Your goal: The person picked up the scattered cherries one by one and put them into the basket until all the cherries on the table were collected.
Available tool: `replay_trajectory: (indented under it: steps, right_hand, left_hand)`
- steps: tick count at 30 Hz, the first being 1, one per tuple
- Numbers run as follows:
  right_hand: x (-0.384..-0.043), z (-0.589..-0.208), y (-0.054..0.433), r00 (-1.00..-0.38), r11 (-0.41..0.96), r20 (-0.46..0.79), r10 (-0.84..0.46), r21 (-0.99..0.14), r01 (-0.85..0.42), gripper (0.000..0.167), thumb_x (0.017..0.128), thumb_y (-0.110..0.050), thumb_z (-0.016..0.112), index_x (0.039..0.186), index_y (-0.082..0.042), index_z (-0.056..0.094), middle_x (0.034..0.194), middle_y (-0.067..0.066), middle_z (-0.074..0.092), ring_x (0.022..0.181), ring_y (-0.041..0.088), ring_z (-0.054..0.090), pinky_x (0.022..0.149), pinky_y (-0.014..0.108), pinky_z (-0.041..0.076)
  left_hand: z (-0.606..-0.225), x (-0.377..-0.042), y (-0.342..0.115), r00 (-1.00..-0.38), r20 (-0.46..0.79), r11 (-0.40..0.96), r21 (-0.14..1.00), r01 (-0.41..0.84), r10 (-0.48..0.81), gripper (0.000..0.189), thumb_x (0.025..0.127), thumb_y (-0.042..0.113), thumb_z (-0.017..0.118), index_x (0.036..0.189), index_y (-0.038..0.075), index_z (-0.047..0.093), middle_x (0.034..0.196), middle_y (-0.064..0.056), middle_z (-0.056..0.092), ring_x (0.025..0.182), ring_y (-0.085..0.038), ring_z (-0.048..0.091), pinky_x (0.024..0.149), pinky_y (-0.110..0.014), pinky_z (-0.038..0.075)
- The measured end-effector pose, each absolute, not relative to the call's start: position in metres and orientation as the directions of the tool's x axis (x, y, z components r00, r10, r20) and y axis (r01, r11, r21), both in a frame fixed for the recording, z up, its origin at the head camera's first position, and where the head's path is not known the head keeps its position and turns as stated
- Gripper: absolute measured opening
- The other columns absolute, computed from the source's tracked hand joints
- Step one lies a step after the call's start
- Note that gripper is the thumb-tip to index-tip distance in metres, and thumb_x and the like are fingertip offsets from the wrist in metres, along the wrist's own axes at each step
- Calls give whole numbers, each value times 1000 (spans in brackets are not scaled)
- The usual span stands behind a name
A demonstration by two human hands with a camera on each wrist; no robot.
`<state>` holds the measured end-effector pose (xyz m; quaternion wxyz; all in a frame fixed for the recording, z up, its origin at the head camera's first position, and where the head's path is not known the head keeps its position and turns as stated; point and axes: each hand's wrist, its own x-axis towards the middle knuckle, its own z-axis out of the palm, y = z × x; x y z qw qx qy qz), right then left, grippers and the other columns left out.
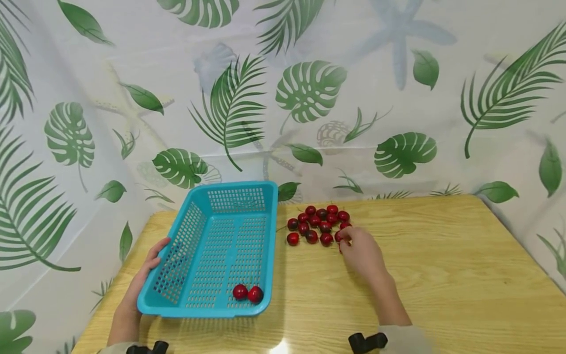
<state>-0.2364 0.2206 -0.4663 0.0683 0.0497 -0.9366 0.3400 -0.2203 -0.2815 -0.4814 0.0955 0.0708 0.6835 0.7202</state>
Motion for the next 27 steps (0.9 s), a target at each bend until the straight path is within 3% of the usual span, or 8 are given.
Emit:
replay_trajectory:
  steps: [4, 7, 9, 11, 15, 19, 22, 27]
  right_hand:
    - [-236, -469, 200, -993, 786, 68, -97, -607, -118, 36, 93, -9, 54, 126, 6, 60, 75, 9, 62, 56, 16, 47, 52, 33, 41]
    - [-234, -474, 192, -993, 820, 9, -119, -562, -104, 42, 94, -11, 54, 131, 9, 56, 90, 19, 68, 65, 22, 59, 58, 40, 50]
    - [-232, -476, 190, -992, 843, -2, -125, -527, -105, 42, 93, -10, 56, 130, 11, 56, 111, 26, 68, 87, 33, 68, 74, 49, 54]
    - [-231, -478, 190, -992, 862, 2, -126, -494, -110, 40, 93, -9, 57, 126, 13, 57, 121, 29, 64, 108, 42, 63, 85, 54, 52]
    - [-231, -478, 192, -993, 876, -10, -118, -473, -99, 30, 91, -6, 59, 114, 12, 61, 104, 25, 68, 88, 36, 67, 74, 49, 55]
    - [-230, -477, 194, -994, 879, -15, -112, -467, -92, 15, 91, -6, 59, 96, 7, 63, 79, 12, 64, 64, 21, 53, 58, 39, 49]
    - [-228, -474, 195, -994, 873, -19, -107, -481, -85, 15, 91, -6, 58, 95, 7, 63, 76, 11, 63, 63, 21, 54, 58, 38, 49]
    - [-225, -469, 196, -996, 849, -9, -86, -524, -69, 20, 94, -6, 53, 101, 8, 66, 89, 16, 68, 73, 22, 60, 66, 41, 53]
  left_hand:
    - [-479, -222, -280, -970, -30, -50, 998, -43, 241, 52, 107, 28, 23, 158, 23, 13, 164, -10, 0, 147, -38, 7, 95, -21, 41]
    - [-478, -223, -279, -970, -31, -49, 998, -44, 243, 52, 107, 28, 24, 158, 22, 13, 164, -9, 0, 148, -39, 7, 95, -21, 41]
    - [-478, -223, -279, -969, -32, -51, 998, -46, 245, 52, 107, 27, 23, 157, 22, 13, 164, -10, 0, 147, -39, 7, 95, -22, 42]
    - [-478, -223, -278, -969, -35, -53, 997, -49, 246, 51, 107, 27, 23, 157, 22, 13, 164, -10, 1, 147, -39, 8, 95, -23, 42]
    - [-478, -223, -278, -969, -35, -48, 998, -48, 246, 52, 107, 26, 23, 157, 22, 13, 164, -10, 1, 147, -39, 8, 95, -23, 42]
    - [-478, -222, -279, -969, -36, -40, 998, -47, 243, 52, 107, 27, 23, 157, 22, 13, 164, -9, 1, 148, -39, 7, 96, -24, 40]
    - [-479, -222, -280, -970, -39, -38, 998, -49, 241, 52, 107, 27, 22, 157, 22, 13, 164, -9, 1, 148, -39, 7, 96, -25, 40]
    - [-479, -222, -281, -970, -40, -31, 998, -49, 239, 52, 107, 27, 22, 157, 21, 12, 164, -9, 1, 148, -39, 7, 97, -25, 39]
